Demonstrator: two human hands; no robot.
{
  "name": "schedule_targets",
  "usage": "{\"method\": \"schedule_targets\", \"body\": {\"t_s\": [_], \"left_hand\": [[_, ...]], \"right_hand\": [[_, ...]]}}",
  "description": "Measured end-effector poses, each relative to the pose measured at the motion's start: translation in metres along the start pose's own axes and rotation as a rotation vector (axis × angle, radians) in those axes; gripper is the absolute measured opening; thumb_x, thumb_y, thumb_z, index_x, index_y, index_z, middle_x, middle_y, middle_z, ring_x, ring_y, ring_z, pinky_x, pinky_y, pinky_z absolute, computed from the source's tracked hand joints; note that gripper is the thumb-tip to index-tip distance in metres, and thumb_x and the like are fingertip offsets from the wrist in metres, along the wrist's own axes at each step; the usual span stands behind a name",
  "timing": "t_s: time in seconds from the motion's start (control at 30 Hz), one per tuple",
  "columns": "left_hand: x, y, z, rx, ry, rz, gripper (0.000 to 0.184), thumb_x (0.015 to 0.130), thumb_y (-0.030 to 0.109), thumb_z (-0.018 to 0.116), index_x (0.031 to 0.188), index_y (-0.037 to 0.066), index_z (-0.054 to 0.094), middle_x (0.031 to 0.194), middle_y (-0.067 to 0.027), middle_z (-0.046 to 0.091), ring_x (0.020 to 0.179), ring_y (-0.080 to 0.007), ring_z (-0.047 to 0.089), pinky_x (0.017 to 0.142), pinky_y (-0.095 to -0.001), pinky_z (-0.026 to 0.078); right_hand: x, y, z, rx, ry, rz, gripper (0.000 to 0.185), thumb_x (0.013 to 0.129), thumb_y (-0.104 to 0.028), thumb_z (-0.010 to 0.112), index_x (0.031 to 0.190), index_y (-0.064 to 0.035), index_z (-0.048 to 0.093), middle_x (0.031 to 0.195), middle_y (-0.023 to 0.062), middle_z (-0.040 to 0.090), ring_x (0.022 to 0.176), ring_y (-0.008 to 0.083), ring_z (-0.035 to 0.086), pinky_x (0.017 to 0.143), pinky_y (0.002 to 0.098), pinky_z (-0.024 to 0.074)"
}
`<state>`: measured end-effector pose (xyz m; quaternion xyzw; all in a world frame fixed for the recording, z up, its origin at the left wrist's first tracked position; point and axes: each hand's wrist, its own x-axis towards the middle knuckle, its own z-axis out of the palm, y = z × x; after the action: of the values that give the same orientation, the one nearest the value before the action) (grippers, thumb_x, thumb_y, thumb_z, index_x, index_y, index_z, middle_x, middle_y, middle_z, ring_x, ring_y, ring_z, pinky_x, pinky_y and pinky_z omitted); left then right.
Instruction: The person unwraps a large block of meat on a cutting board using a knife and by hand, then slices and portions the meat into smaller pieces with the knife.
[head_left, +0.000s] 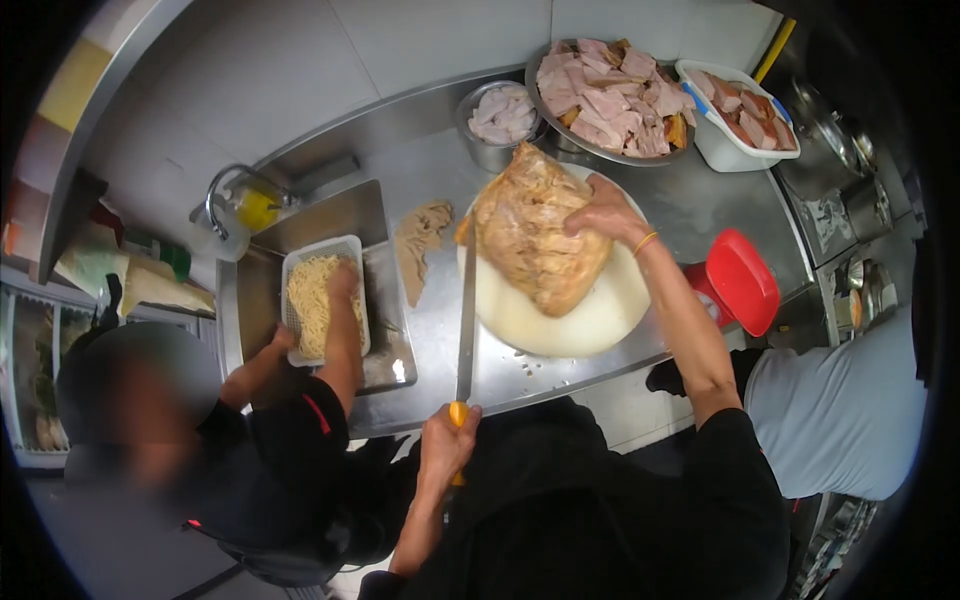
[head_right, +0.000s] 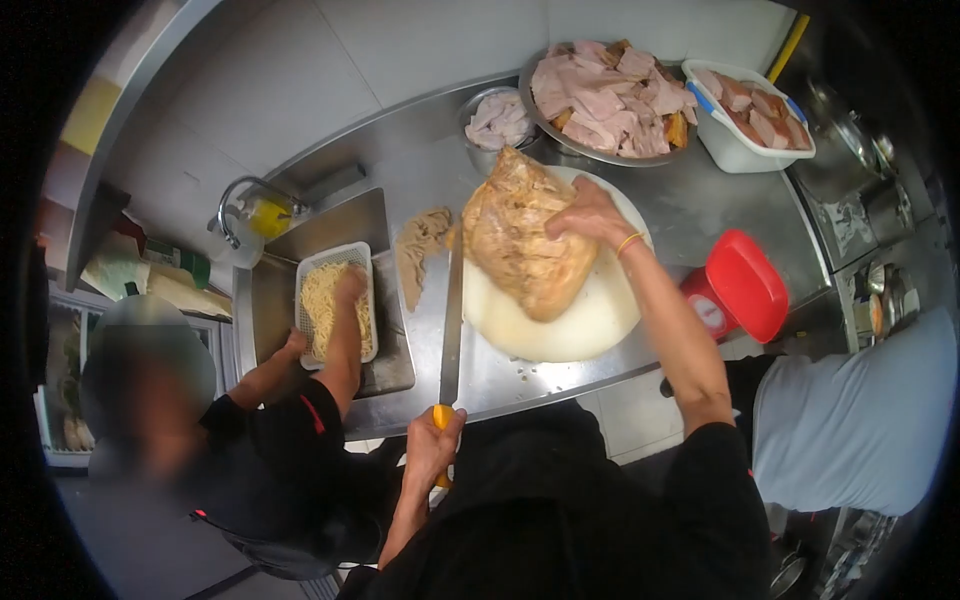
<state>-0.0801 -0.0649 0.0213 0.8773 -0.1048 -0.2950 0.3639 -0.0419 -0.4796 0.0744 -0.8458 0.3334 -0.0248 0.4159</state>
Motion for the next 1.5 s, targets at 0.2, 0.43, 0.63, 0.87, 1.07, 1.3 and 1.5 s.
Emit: {"method": "schedule_targets", "body": {"t_s": [0.2,0.43,0.63,0.87,1.07,1.3,1.5], "left_hand": [[0.002,-0.002,-0.013,-0.023,-0.030,0.038,0.041,0.093,0.033,0.068,0.087,-0.007,0.064,0.079,-0.0309,0.066,0.079,-0.0496,0.066,0.068,-0.0496,0.051],[0.015,-0.006,-0.016,0.102,-0.046,0.125,0.045,0.093,0.035,0.067,0.089,-0.010,0.063,0.083,-0.0353,0.065,0.086,-0.0533,0.064,0.074,-0.0545,0.051],[0.023,-0.009,-0.020,0.171,-0.072,0.094,0.054,0.096,0.043,0.062,0.091,-0.011,0.064,0.087,-0.0380,0.064,0.090,-0.0543,0.063,0.078,-0.0565,0.050],[0.032,-0.018,-0.023,0.106,-0.111,0.073,0.061,0.099,0.050,0.056,0.091,-0.010,0.064,0.083,-0.0353,0.066,0.083,-0.0506,0.066,0.073,-0.0532,0.051],[0.036,-0.027,-0.023,-0.234,-0.334,-0.049,0.061,0.100,0.056,0.053,0.083,-0.002,0.061,0.059,-0.0103,0.057,0.045,-0.0174,0.055,0.042,-0.0318,0.043],[0.042,-0.023,-0.039,-0.327,-0.277,-0.165,0.066,0.101,0.059,0.048,0.081,-0.003,0.059,0.056,-0.0062,0.053,0.042,-0.0140,0.051,0.041,-0.0296,0.040],[0.039,-0.015,-0.034,-0.152,-0.013,0.150,0.065,0.106,0.049,0.042,0.090,-0.011,0.060,0.069,-0.0290,0.060,0.065,-0.0419,0.061,0.068,-0.0505,0.050]], "right_hand": [[-0.024,0.002,-0.037,-0.269,0.103,-0.239,0.067,0.050,-0.023,0.082,0.107,0.0002,0.054,0.098,0.0236,0.067,0.099,0.0399,0.066,0.085,0.0418,0.0521],[-0.070,-0.017,-0.017,-0.340,0.191,-0.337,0.070,0.052,-0.020,0.081,0.113,-0.0004,0.052,0.105,0.0233,0.064,0.101,0.0439,0.062,0.089,0.0450,0.0500],[-0.086,-0.043,0.005,-0.417,0.332,-0.359,0.077,0.056,-0.022,0.081,0.124,0.0011,0.054,0.113,0.0207,0.063,0.110,0.0423,0.059,0.095,0.0462,0.0475],[-0.054,-0.061,0.039,-0.479,0.424,-0.341,0.068,0.058,-0.028,0.081,0.116,-0.0040,0.056,0.114,0.0177,0.062,0.107,0.0385,0.058,0.092,0.0495,0.0460],[-0.061,-0.062,0.040,-0.441,0.420,-0.538,0.068,0.057,-0.023,0.079,0.120,-0.0033,0.060,0.115,0.0155,0.064,0.110,0.0350,0.059,0.093,0.0435,0.0452],[-0.056,-0.054,0.032,-0.376,0.393,-0.637,0.065,0.056,-0.022,0.078,0.116,-0.0031,0.059,0.114,0.0148,0.062,0.110,0.0347,0.058,0.092,0.0441,0.0450],[-0.066,-0.063,0.037,-0.452,0.420,-0.536,0.066,0.058,-0.026,0.077,0.117,-0.0038,0.057,0.115,0.0144,0.062,0.109,0.0339,0.058,0.091,0.0436,0.0449]]}}
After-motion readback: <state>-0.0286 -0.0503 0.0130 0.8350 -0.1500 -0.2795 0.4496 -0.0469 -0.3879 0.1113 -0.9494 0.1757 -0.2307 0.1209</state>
